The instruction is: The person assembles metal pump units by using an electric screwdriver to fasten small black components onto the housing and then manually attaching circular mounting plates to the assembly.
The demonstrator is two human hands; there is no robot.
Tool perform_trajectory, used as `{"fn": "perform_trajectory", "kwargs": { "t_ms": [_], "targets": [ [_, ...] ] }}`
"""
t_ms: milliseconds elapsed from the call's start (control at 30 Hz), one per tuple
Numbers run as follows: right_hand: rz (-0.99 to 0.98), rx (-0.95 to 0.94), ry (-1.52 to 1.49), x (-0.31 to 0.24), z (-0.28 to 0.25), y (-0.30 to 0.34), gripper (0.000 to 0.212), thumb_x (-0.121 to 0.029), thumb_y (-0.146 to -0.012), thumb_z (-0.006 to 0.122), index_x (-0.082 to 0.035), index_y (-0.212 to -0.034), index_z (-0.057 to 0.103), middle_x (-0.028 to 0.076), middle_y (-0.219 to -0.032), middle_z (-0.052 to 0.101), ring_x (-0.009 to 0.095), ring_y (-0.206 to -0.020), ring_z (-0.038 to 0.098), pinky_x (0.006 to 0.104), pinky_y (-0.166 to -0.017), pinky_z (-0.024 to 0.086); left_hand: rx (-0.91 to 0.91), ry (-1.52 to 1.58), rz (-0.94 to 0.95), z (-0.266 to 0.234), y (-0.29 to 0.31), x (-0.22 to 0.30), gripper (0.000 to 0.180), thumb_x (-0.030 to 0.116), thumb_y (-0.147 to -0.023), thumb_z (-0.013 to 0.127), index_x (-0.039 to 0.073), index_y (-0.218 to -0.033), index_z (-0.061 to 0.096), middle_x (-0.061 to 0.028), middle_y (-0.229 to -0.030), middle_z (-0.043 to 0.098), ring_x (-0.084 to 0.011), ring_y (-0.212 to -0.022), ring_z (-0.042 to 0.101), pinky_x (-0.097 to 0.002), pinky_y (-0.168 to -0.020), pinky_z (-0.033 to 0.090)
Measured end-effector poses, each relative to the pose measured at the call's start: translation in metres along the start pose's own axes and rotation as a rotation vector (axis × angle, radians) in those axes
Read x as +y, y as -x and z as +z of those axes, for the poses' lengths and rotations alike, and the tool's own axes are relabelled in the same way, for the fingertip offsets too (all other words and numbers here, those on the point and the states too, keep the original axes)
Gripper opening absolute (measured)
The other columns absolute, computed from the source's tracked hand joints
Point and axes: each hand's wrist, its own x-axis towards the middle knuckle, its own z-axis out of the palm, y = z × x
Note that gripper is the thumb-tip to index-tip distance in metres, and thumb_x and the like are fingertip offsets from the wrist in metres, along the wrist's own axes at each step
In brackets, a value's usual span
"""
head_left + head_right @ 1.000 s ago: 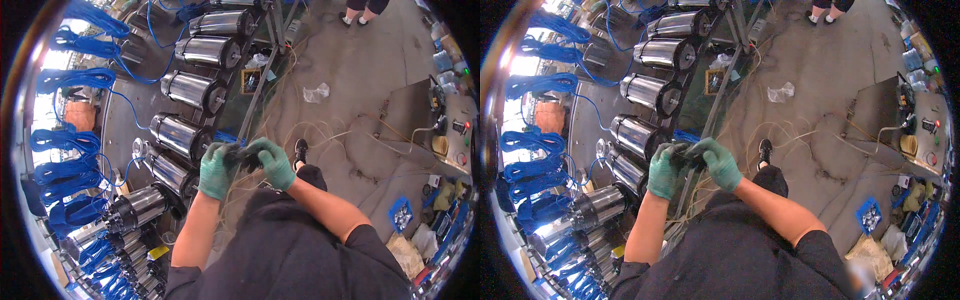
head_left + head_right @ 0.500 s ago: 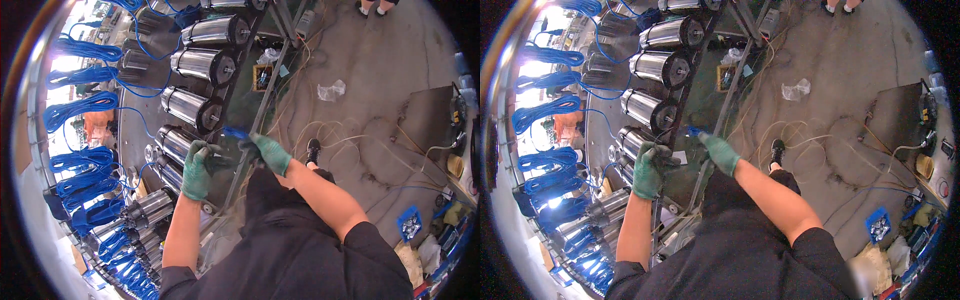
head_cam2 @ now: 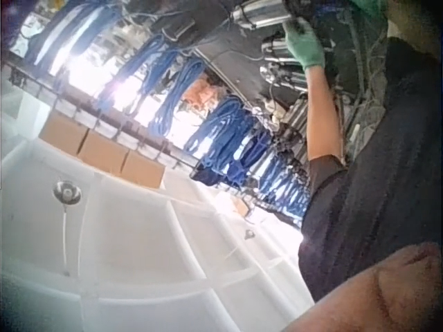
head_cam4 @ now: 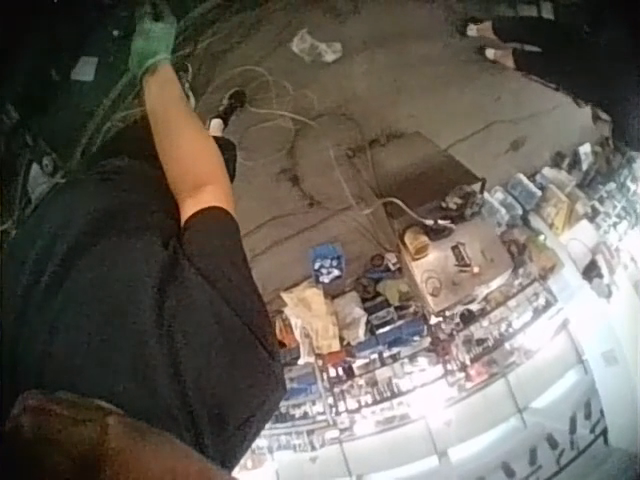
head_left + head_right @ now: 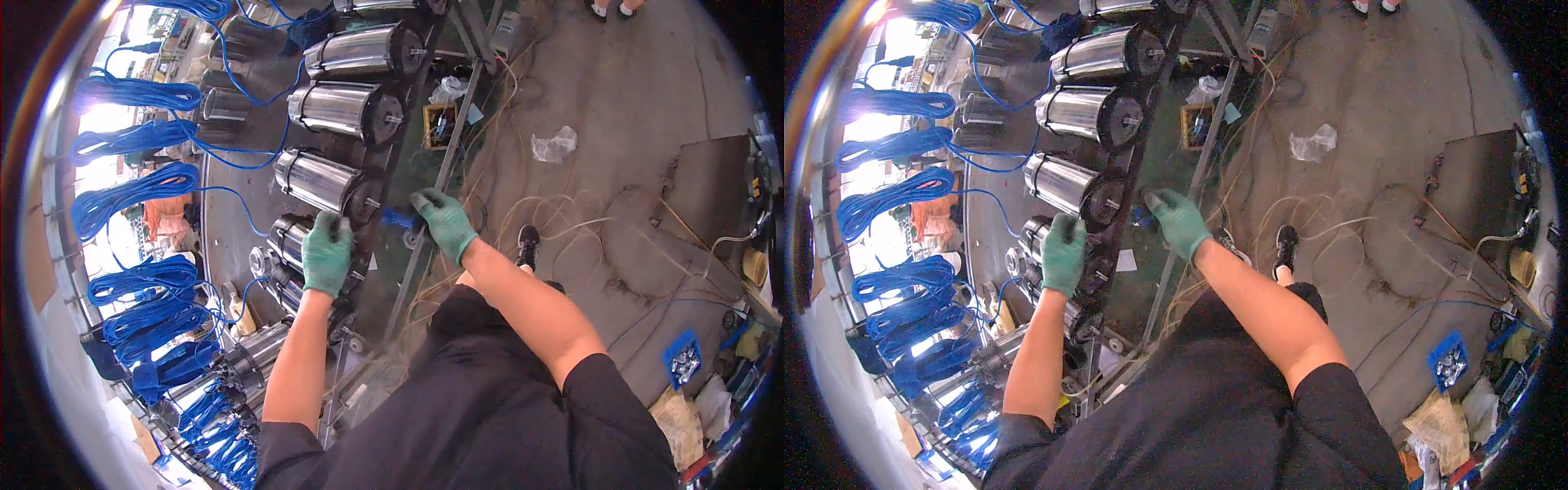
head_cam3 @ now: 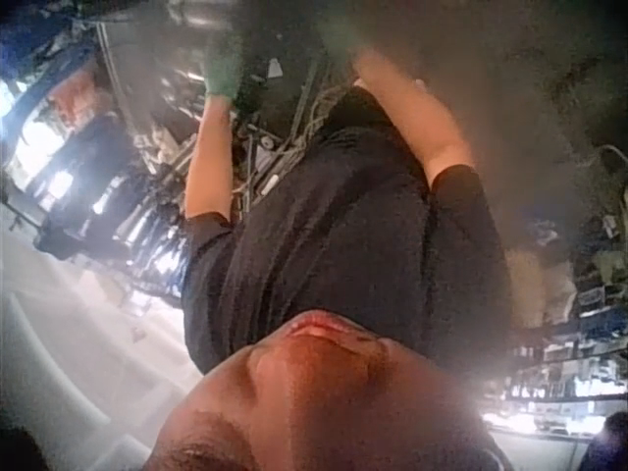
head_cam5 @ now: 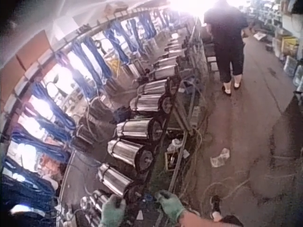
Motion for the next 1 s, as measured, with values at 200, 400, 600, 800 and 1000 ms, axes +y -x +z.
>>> {"fn": "perform_trajectory", "kwargs": {
  "t_ms": [200, 400, 600, 800, 1000],
  "targets": [
    [-0.001, 0.063, 0.06, 0.006, 0.01, -0.025, 0.048, -0.037, -0.102, 0.066, 0.001, -0.131, 0.064, 0.007, -0.105, 0.071, 0.013, -0.086, 0.063, 0.0294, -0.075, 0.052, -0.069, -0.338, 0.037, 0.006, -0.017, 0.009, 0.026, 0.034, -0.096, 0.063, 0.008, -0.094, 0.063, -0.0208, -0.082, 0.07, -0.0459, -0.079, 0.067, -0.0558, -0.071, 0.051],
    [-0.022, 0.003, 0.028, 0.007, 0.018, -0.03, 0.045, -0.033, -0.103, 0.066, 0.003, -0.13, 0.065, 0.01, -0.114, 0.073, 0.016, -0.095, 0.065, 0.0305, -0.085, 0.052, -0.11, -0.44, 0.045, 0.002, -0.022, 0.005, 0.027, 0.036, -0.095, 0.065, 0.009, -0.09, 0.062, -0.0196, -0.078, 0.068, -0.0455, -0.076, 0.066, -0.055, -0.071, 0.051],
    [-0.008, -0.003, 0.056, 0.02, 0.017, -0.041, 0.038, -0.031, -0.102, 0.066, 0.001, -0.123, 0.066, 0.007, -0.104, 0.071, 0.014, -0.085, 0.063, 0.0311, -0.075, 0.051, -0.129, -0.472, 0.326, -0.01, -0.037, -0.008, 0.038, 0.027, -0.087, 0.073, 0.015, -0.121, 0.063, -0.0177, -0.115, 0.065, -0.0391, -0.1, 0.065, -0.0504, -0.081, 0.054],
    [0.069, -0.06, -0.084, 0.009, 0.027, -0.03, 0.042, -0.036, -0.102, 0.066, 0.002, -0.122, 0.066, 0.008, -0.097, 0.071, 0.016, -0.08, 0.064, 0.0314, -0.072, 0.052, -0.378, -0.795, 0.644, -0.034, -0.066, 0.016, 0.078, 0.022, -0.078, 0.083, 0.023, -0.149, 0.05, -0.0132, -0.153, 0.046, -0.0397, -0.136, 0.048, -0.0505, -0.105, 0.048],
    [-0.003, -0.016, -0.004, 0.026, 0.029, -0.044, 0.042, -0.038, -0.101, 0.067, 0.002, -0.116, 0.069, 0.011, -0.092, 0.071, 0.017, -0.076, 0.063, 0.0339, -0.072, 0.053, -0.498, -0.978, 0.623, -0.014, -0.083, 0.053, 0.095, 0.025, -0.066, 0.092, 0.02, -0.15, 0.048, -0.0126, -0.158, 0.041, -0.0373, -0.146, 0.04, -0.0501, -0.111, 0.045]
  ]
}}
